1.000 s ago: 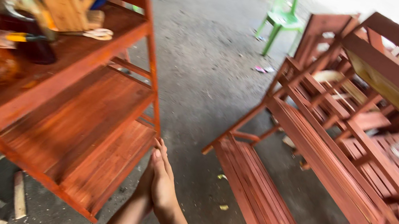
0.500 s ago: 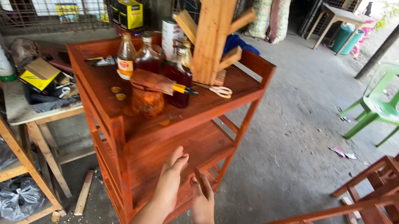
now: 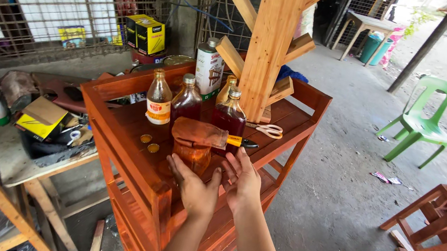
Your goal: The person applies a reddish-brown finish to a wooden chair using a brush and a small container. They repeatedly dip the brush into the container and coat the chair's frame and slats, working from the upper rails down to the legs.
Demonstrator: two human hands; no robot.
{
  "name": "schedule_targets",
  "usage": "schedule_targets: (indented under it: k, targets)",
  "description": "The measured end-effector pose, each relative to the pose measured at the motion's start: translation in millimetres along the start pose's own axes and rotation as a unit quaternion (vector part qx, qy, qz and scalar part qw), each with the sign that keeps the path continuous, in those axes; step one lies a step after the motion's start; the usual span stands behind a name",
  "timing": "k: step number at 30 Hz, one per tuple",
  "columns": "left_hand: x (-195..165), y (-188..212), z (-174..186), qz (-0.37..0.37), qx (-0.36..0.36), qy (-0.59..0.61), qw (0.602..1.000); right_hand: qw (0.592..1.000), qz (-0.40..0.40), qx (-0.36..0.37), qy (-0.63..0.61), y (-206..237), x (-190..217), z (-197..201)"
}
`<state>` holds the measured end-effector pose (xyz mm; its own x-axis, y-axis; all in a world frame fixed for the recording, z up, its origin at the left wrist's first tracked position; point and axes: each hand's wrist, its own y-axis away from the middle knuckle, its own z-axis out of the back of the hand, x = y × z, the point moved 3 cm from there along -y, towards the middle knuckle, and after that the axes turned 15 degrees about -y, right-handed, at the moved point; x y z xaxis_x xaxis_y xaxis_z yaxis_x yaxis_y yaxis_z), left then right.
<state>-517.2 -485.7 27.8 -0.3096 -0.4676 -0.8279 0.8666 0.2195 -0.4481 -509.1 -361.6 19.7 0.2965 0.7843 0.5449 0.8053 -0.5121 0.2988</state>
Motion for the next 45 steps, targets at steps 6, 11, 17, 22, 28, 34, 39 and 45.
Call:
schedule_targets:
  k: [6, 11, 17, 22, 28, 34, 39, 45]
  targets:
    - [8.6, -15.2, -9.2, 0.128, 0.033, -0.059, 0.990, 1.000, -0.001, -0.018, -0.013, -27.9, -9.4, -29.9]
    - [23.3, -30.0, -13.9, 0.168, 0.020, -0.090, 0.982, 0.995, 0.034, 0.017, 0.090, -15.3, -11.2, -45.0]
    - [21.3, -22.4, -12.4, 0.063, -0.038, -0.019, 0.997, 0.991, 0.083, 0.057, 0.083, 18.2, 9.6, -42.9]
    - [-10.5, 8.8, -18.2, -0.014, 0.009, 0.031, 0.999, 0.987, 0.157, 0.034, 0.015, 42.9, 49.9, -0.4]
    - [-41.7, 93.4, -35.7, -0.084, 0.132, 0.094, 0.983, 0.965, 0.256, -0.044, -0.033, 98.4, 100.3, 99.1]
    - [-67.0, 213.1, -59.2, -0.125, 0.292, 0.067, 0.946, 0.919, 0.361, -0.124, -0.102, 187.9, 157.7, 217.6]
    - [-103.8, 314.7, -72.8, -0.199, 0.403, 0.108, 0.887, 0.881, 0.398, -0.187, -0.174, 269.1, 202.7, 301.7]
    - [-157.7, 430.5, -85.5, -0.278, 0.472, 0.174, 0.818, 0.855, 0.428, -0.216, -0.200, 352.0, 258.2, 393.2]
